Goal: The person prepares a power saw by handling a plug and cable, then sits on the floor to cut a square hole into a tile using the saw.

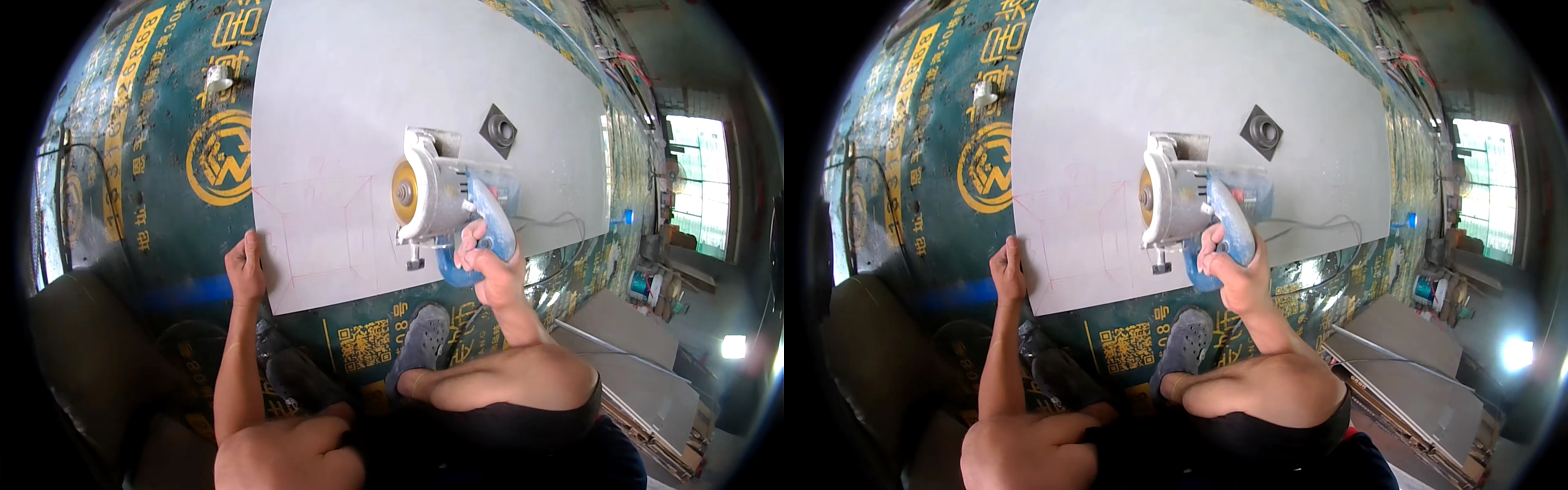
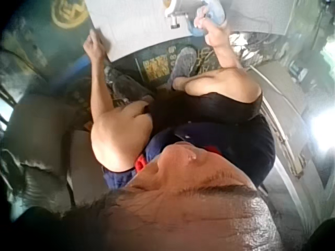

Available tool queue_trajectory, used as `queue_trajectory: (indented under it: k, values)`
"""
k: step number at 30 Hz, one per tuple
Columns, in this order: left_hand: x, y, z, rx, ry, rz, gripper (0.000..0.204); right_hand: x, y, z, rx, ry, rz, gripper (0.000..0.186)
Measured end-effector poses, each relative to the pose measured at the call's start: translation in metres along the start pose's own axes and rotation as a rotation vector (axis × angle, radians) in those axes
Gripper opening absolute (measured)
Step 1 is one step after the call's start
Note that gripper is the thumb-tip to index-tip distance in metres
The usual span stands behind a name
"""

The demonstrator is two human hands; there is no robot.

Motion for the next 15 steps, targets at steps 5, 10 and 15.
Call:
queue_trajectory:
  k: [5, 10, 15]
  values:
    - [0.0, 0.0, 0.0, -0.003, -0.005, -0.001, 0.053, -0.008, 0.004, 0.01, 0.039, -0.037, -0.059, 0.028]
    - [0.001, 0.0, 0.001, -0.01, 0.009, 0.013, 0.054, -0.014, 0.015, 0.014, 0.017, -0.021, -0.041, 0.025]
    - [0.002, -0.001, 0.001, -0.034, 0.022, 0.072, 0.052, -0.014, 0.02, 0.017, 0.008, -0.005, -0.069, 0.024]
Point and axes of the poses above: each hand's wrist, its own z-axis towards the middle knuckle, its own x-axis out of the back of the hand, y = z × x, the point moved 8 cm from there along z, towards the middle knuckle, and after that the axes turned 12 degrees about z, right-handed, at the moved point
